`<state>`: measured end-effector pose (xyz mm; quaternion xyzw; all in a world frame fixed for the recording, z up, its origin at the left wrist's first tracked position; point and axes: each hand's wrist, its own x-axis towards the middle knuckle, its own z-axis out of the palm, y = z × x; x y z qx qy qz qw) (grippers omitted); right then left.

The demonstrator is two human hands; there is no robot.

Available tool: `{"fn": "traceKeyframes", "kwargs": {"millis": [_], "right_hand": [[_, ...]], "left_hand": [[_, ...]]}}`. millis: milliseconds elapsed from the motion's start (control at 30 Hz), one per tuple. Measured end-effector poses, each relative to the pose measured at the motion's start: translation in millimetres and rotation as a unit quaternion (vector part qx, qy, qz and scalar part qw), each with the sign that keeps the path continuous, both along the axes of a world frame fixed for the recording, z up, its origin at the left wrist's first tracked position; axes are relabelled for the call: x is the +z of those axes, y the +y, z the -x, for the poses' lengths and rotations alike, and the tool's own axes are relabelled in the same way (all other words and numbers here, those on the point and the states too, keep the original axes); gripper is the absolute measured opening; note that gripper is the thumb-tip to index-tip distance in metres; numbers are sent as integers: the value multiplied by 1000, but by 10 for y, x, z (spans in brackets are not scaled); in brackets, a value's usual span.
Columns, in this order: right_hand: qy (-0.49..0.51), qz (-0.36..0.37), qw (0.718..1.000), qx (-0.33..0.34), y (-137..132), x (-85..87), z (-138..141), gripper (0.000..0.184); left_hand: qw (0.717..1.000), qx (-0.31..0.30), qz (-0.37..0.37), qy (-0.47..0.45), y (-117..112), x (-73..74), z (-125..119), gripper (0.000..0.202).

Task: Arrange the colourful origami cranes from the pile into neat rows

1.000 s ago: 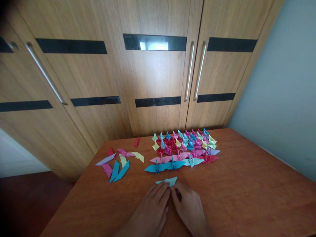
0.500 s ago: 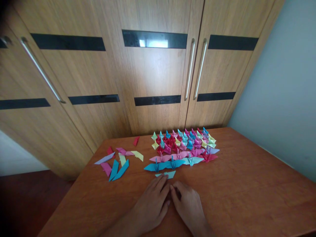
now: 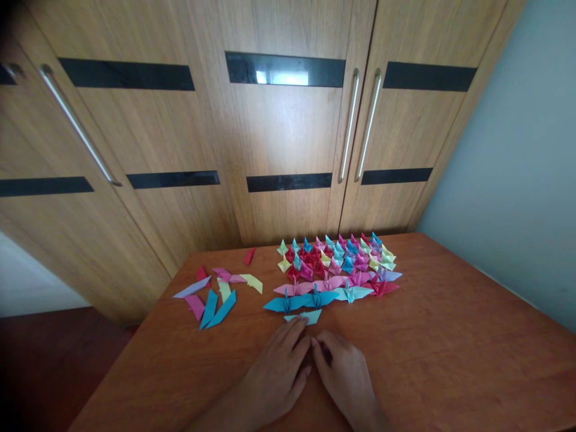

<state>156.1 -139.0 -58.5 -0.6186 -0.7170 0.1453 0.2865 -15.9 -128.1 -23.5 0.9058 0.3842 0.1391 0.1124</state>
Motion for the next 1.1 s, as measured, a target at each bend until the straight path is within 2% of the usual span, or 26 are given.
{"fn": "traceKeyframes", "kwargs": {"millis": [133, 300, 400, 533, 633, 767, 900, 1100], "right_hand": [[-1, 7, 1000, -1, 2, 18, 12, 28], [-9, 21, 1000, 2, -14, 67, 23, 28], [-20, 32, 999, 2, -11, 94, 39, 28], [-53, 49, 997, -1, 7, 109, 70, 27], [-86, 52, 995, -6, 19, 118, 108, 25], [-121, 51, 991, 5, 47, 163, 213, 20], [-130, 39, 990, 43, 102, 205, 369, 18], [-131, 28, 990, 52, 136, 171, 470, 18]], "left_hand": [[1000, 16, -13, 2, -10, 49, 38, 39], [994, 101, -43, 2, 108, 166, 279, 41], [983, 169, -74, 17, 266, 222, 595, 40], [951, 282, -106, 71, 453, 262, 1165, 38], [934, 326, -101, 107, 523, 260, 1563, 41], [924, 352, -85, 120, 556, 198, 1847, 44], [932, 344, -43, 106, 563, 139, 1862, 41], [941, 311, -42, 127, 559, 115, 1921, 43]]}}
